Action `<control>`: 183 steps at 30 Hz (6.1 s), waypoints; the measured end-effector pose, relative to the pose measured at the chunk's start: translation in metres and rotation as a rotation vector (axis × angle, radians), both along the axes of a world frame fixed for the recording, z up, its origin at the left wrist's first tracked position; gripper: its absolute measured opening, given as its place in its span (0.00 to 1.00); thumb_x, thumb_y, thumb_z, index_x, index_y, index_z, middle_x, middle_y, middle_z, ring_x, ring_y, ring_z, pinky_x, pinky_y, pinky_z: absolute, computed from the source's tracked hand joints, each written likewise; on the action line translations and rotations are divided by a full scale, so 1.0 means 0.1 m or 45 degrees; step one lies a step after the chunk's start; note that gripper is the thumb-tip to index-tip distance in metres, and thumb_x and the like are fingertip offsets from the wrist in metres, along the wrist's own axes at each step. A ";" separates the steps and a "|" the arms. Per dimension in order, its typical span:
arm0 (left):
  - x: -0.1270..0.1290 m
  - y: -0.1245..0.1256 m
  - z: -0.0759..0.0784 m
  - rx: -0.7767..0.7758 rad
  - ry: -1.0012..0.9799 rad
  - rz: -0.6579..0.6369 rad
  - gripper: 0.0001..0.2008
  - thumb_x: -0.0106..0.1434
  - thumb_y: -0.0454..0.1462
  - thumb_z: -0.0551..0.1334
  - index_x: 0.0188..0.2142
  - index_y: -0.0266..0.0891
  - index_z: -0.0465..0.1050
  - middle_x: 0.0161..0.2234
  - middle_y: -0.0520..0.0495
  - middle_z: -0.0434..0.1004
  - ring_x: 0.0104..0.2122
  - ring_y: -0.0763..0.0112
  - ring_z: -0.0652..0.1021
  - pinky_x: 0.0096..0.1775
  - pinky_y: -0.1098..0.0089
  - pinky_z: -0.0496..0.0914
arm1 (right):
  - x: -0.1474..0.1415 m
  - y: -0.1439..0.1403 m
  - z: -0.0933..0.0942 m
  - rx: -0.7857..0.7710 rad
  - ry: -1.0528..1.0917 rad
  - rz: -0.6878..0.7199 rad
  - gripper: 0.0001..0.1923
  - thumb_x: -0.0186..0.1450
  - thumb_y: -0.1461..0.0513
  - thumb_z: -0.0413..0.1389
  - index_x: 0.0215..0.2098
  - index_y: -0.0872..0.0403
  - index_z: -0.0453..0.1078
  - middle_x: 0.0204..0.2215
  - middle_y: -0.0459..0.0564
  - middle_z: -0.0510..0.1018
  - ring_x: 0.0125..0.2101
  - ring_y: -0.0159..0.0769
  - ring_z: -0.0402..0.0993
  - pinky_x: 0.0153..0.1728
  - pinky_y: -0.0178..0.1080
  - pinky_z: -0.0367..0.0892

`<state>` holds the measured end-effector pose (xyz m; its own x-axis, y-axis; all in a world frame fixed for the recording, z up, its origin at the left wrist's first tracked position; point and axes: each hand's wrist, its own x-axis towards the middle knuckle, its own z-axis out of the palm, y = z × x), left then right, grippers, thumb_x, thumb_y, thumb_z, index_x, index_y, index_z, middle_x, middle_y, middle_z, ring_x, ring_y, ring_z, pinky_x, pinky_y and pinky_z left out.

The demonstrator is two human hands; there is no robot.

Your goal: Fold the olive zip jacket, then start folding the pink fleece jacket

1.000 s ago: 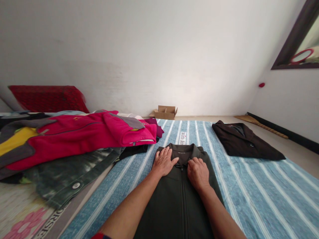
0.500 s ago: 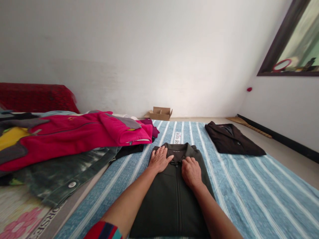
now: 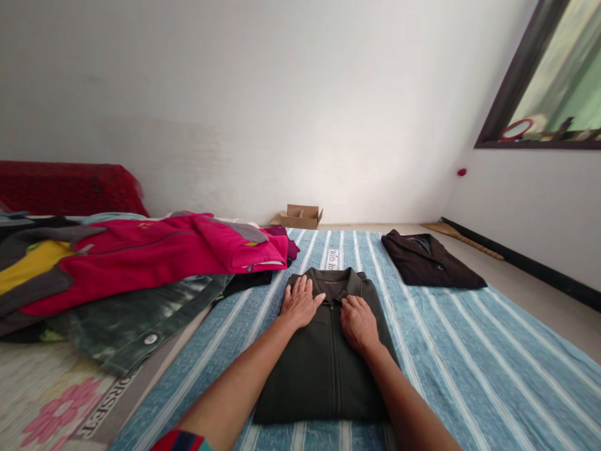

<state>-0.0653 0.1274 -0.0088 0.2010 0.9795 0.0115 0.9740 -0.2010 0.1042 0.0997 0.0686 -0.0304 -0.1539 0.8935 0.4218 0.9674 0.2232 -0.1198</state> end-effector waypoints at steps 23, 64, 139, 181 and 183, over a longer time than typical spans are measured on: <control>0.07 -0.34 0.05 -0.001 0.005 0.037 0.33 0.64 0.50 0.42 0.63 0.31 0.49 0.65 0.36 0.43 0.63 0.58 0.47 0.58 0.52 0.47 | 0.01 -0.10 -0.03 0.014 0.076 -0.079 0.15 0.66 0.63 0.46 0.47 0.55 0.68 0.45 0.53 0.72 0.50 0.39 0.60 0.49 0.39 0.53; 0.44 -0.25 0.16 0.319 -0.277 -0.207 0.13 0.60 0.35 0.56 0.44 0.36 0.71 0.53 0.40 0.69 0.55 0.62 0.65 0.56 0.61 0.55 | 0.03 -0.11 -0.03 -0.025 0.101 -0.063 0.21 0.65 0.64 0.46 0.55 0.47 0.64 0.44 0.53 0.70 0.49 0.41 0.60 0.48 0.41 0.54; 0.54 0.01 -0.14 0.349 -0.381 -0.211 0.04 0.59 0.37 0.60 0.29 0.40 0.67 0.46 0.43 0.73 0.52 0.61 0.68 0.54 0.59 0.56 | 0.26 -0.13 0.23 -0.210 -0.032 -0.082 0.09 0.65 0.61 0.48 0.41 0.52 0.68 0.44 0.52 0.71 0.47 0.40 0.63 0.47 0.40 0.56; 0.49 -0.43 0.02 0.246 -0.182 -0.406 0.20 0.62 0.35 0.54 0.54 0.40 0.64 0.59 0.39 0.59 0.60 0.59 0.58 0.57 0.56 0.53 | 0.39 -0.77 -0.23 0.121 0.378 -0.020 0.11 0.64 0.65 0.48 0.38 0.54 0.72 0.42 0.53 0.75 0.44 0.40 0.69 0.45 0.41 0.63; 0.49 -0.46 0.03 0.248 -0.191 -0.417 0.20 0.61 0.35 0.54 0.53 0.39 0.65 0.60 0.39 0.59 0.60 0.59 0.58 0.57 0.56 0.53 | 0.39 -0.77 -0.24 0.125 0.376 -0.015 0.11 0.65 0.65 0.47 0.38 0.54 0.72 0.42 0.53 0.75 0.44 0.40 0.70 0.45 0.41 0.64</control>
<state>-0.0167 0.0815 -0.0059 0.4838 0.8407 0.2431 0.8321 -0.5280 0.1698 0.1392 -0.0083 -0.0541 -0.0019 0.8472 0.5313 0.8964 0.2369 -0.3745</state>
